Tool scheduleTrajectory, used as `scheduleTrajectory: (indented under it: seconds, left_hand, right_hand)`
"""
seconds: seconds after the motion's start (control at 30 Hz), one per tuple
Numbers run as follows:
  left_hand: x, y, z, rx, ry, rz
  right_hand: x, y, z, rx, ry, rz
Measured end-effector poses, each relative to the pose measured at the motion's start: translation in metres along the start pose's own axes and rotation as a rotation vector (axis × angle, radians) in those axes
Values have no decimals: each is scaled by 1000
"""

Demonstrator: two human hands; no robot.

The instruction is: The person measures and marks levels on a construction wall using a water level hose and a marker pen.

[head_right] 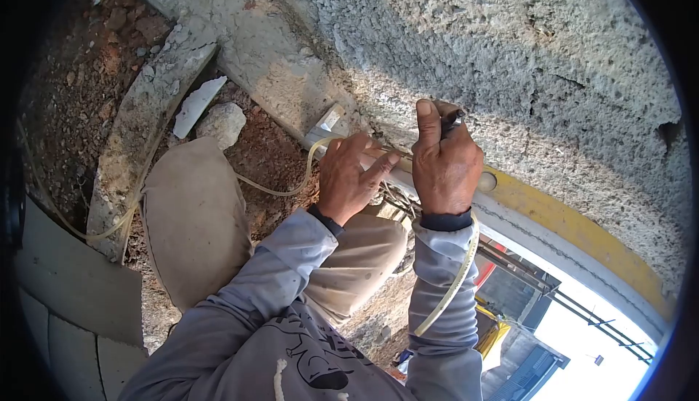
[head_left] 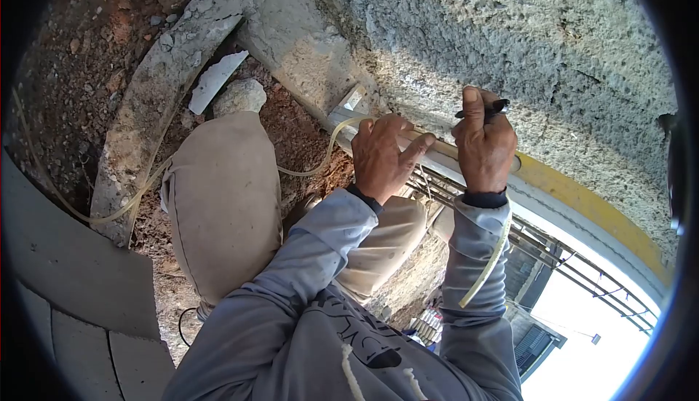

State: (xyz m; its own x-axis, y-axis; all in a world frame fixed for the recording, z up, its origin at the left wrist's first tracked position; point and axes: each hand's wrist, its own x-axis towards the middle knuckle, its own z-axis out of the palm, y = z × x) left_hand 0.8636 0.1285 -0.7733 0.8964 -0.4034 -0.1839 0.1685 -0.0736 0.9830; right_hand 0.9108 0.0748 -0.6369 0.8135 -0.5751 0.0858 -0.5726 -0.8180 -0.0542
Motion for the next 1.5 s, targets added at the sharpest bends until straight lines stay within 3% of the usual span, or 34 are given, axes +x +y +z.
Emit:
scheduleTrajectory:
  seconds: [0.07, 0.1, 0.13, 0.23, 0.3, 0.4, 0.53, 0.6, 0.7, 0.77, 0.83, 1.2, 1.3, 1.37, 1.5]
  left_hand:
    - [2, -24, 13, -344, 88, -88]
    - [4, -30, 11, -379, 141, -86]
    - [8, -38, 8, -547, 23, -184]
    - [8, -47, 7, -509, -38, -234]
    - [8, -53, 17, -335, 133, -96]
    - [4, -52, 12, -108, 157, -43]
    - [6, -39, 7, -75, 117, -115]
    - [7, -44, 9, -122, 109, -101]
    - [10, -48, 13, -230, 108, -69]
    - [10, -50, 13, -285, 117, -54]
    - [10, -48, 10, -326, 101, -136]
    - [12, -46, 3, -149, 40, -151]
    - [11, -51, 8, -153, 35, -169]
    - [10, -59, 15, -133, 71, -147]
    - [13, -69, 24, -320, 74, -165]
  right_hand:
    - [3, 6, -4, 63, -92, 78]
    - [3, 7, -5, 33, -129, 56]
    - [3, 8, -6, 3, -167, 37]
    - [3, 6, -6, 16, -206, 70]
    - [3, 8, -7, 47, -229, 57]
    - [6, 13, -11, 15, -297, 31]
    - [6, 15, -8, 19, -269, 78]
    - [6, 12, -9, 60, -233, 128]
    - [9, 2, -14, -106, -251, 150]
    - [10, 5, -13, -182, -208, 71]
    - [9, 2, -13, -154, -205, 89]
    - [8, 8, -9, -133, -174, 106]
    - [5, 12, -5, -55, -147, -8]
    - [5, 15, -6, -182, -256, -212]
    - [4, 1, -11, -300, -435, -190]
